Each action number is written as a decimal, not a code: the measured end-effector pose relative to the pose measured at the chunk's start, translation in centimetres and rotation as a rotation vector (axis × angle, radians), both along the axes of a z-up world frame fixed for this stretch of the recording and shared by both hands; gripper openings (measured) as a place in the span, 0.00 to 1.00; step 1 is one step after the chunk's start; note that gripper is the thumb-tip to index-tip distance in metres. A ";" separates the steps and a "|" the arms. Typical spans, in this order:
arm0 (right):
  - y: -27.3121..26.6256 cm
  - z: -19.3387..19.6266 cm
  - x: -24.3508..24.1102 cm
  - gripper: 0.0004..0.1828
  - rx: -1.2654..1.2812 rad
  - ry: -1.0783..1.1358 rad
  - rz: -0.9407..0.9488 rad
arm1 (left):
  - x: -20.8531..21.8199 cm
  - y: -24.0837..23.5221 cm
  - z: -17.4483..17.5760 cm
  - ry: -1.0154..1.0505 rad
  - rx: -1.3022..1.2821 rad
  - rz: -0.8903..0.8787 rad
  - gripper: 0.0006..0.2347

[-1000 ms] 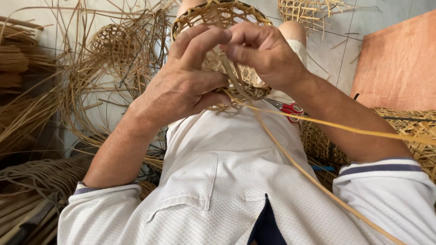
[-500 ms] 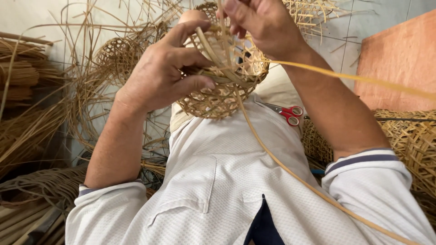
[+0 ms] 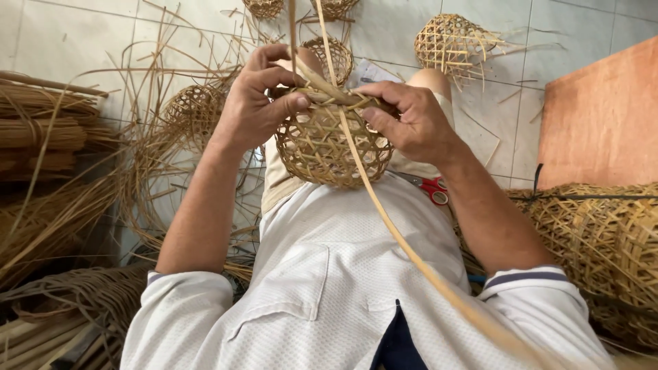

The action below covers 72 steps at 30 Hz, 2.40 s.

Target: The person weaves a small basket by hand, threading thin strips of dried plant material through the existing lattice. They use a knife to trim and tuck the ends of the strips into the basket wall. The basket remains in the person's hands throughout the clip.

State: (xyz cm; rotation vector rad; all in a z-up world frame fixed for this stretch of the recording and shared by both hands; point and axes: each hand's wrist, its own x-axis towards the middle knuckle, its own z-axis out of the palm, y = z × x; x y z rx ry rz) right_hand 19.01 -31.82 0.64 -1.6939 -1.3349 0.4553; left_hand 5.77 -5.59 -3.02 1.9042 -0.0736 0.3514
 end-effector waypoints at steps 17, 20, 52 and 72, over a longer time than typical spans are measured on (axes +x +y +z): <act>2.8 -0.5 0.1 0.14 0.021 -0.211 -0.062 | -2.7 -1.8 -2.1 -0.428 0.442 0.487 0.10; 2.4 -0.9 0.0 0.15 0.041 -0.244 -0.053 | -3.3 -2.6 -2.1 -0.474 0.280 0.452 0.08; -9.5 -3.4 -0.6 0.19 0.029 -0.292 -0.249 | -2.0 -3.3 -1.0 -0.217 -0.071 0.239 0.20; -17.8 -8.3 -2.1 0.15 -0.980 -0.160 -0.340 | -1.3 -4.0 -0.2 -0.364 0.272 0.283 0.24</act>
